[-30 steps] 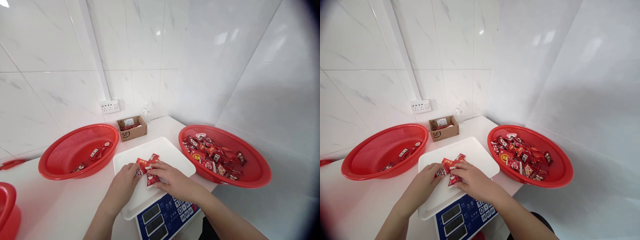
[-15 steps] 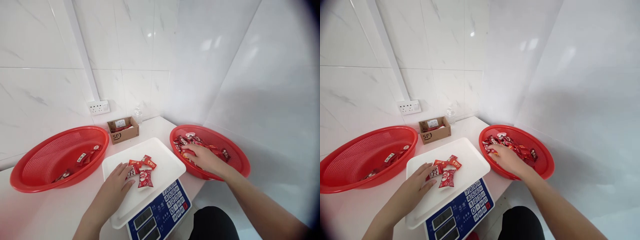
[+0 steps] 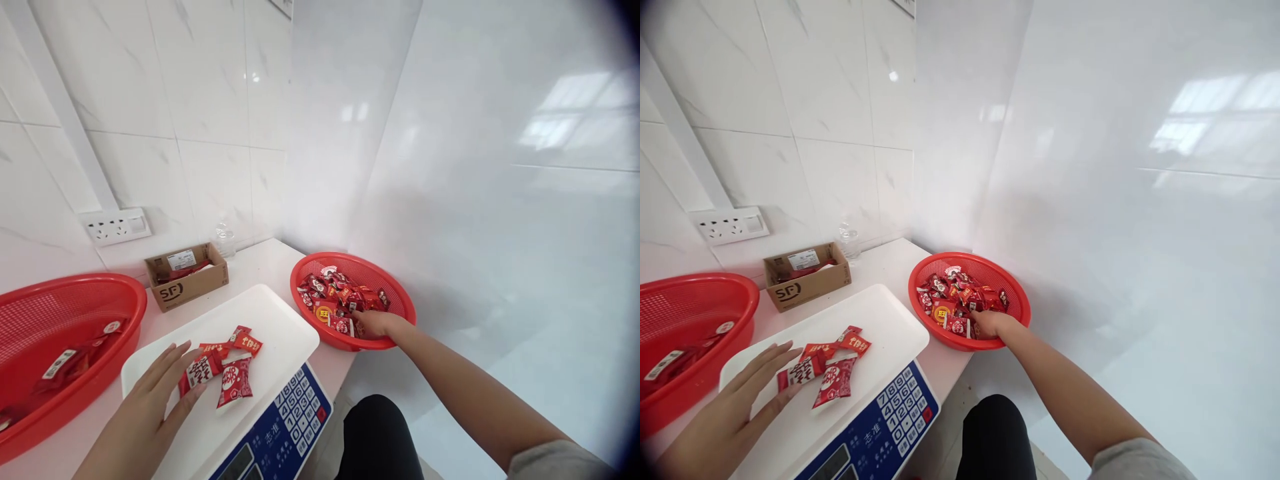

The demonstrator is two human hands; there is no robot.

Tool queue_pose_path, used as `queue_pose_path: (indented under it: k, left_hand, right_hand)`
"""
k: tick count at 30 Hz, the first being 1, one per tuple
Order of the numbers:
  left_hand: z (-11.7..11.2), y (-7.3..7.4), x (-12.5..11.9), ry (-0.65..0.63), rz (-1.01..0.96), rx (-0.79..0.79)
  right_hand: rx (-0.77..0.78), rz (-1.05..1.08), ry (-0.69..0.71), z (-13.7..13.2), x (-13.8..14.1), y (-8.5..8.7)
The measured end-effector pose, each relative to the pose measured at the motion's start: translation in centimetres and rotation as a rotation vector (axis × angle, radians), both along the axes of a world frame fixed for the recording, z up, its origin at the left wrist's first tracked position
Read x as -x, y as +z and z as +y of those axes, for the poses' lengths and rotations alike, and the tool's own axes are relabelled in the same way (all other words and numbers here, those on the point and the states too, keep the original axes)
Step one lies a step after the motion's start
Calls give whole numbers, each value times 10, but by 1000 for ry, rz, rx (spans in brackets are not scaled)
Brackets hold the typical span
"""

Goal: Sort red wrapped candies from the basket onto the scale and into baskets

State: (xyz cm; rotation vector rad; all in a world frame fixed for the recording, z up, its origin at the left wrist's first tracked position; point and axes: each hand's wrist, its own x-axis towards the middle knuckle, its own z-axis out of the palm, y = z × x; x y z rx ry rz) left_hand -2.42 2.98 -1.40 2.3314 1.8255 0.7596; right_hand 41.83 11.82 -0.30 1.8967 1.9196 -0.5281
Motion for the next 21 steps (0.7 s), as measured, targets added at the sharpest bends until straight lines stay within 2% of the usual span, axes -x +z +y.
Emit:
queue_pose_path:
  k: [4, 8, 17, 21]
  left_hand:
    - [1, -4, 1, 31, 21, 7]
    - [1, -6, 0, 11, 36, 52]
    - [8, -19, 9, -27, 40, -42]
    - [9, -21, 11, -53, 49, -31]
  right_hand:
    - [-17, 29, -24, 3, -4, -3]
    - [-66, 67, -58, 1, -7, -2]
    - [-448, 185, -179, 3, -11, 8]
    - [-519, 251, -236, 5, -15, 12]
